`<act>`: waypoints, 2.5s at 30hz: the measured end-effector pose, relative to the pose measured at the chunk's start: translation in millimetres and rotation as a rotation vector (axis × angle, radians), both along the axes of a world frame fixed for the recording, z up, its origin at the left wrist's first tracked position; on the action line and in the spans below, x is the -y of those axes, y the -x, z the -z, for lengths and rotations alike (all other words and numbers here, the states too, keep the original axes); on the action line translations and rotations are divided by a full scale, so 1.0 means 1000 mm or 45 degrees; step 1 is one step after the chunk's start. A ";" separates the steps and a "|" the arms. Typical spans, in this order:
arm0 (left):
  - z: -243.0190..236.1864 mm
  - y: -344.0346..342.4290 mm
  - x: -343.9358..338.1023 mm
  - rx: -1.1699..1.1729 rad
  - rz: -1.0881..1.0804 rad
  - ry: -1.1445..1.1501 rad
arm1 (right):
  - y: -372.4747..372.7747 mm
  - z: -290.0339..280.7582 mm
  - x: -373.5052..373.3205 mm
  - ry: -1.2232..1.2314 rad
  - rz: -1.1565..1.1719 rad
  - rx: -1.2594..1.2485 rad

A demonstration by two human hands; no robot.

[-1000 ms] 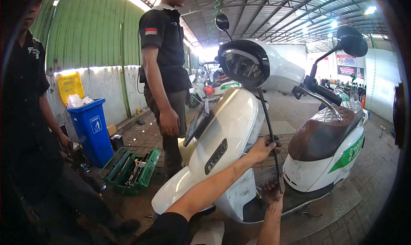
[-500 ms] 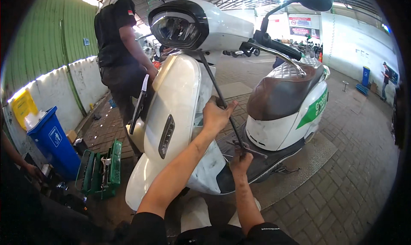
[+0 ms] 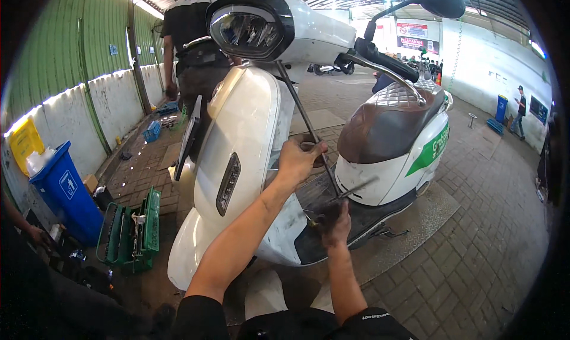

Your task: The person uses a screwdriver and a metal bar to remove components from a white electric scooter. The person first works on the front panel and headlight assembly before moving to the floorboard and internal wiring areas.

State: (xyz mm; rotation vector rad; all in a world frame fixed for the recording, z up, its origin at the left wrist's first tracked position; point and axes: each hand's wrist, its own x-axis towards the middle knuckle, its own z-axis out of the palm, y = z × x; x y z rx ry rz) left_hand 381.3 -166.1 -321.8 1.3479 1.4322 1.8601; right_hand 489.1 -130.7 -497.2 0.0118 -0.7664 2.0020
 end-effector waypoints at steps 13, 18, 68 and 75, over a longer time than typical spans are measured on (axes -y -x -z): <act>0.005 0.010 -0.024 -0.331 -0.547 -0.084 | -0.012 -0.045 0.007 -0.711 1.339 0.798; 0.000 0.006 -0.016 -0.316 -0.572 -0.048 | -0.001 -0.035 0.009 -0.977 1.424 0.662; 0.015 0.007 0.004 -0.246 -0.154 0.071 | -0.011 -0.044 0.004 0.116 -0.128 0.145; 0.017 0.014 -0.003 -0.259 -0.039 0.050 | 0.011 -0.027 0.016 0.032 0.224 0.263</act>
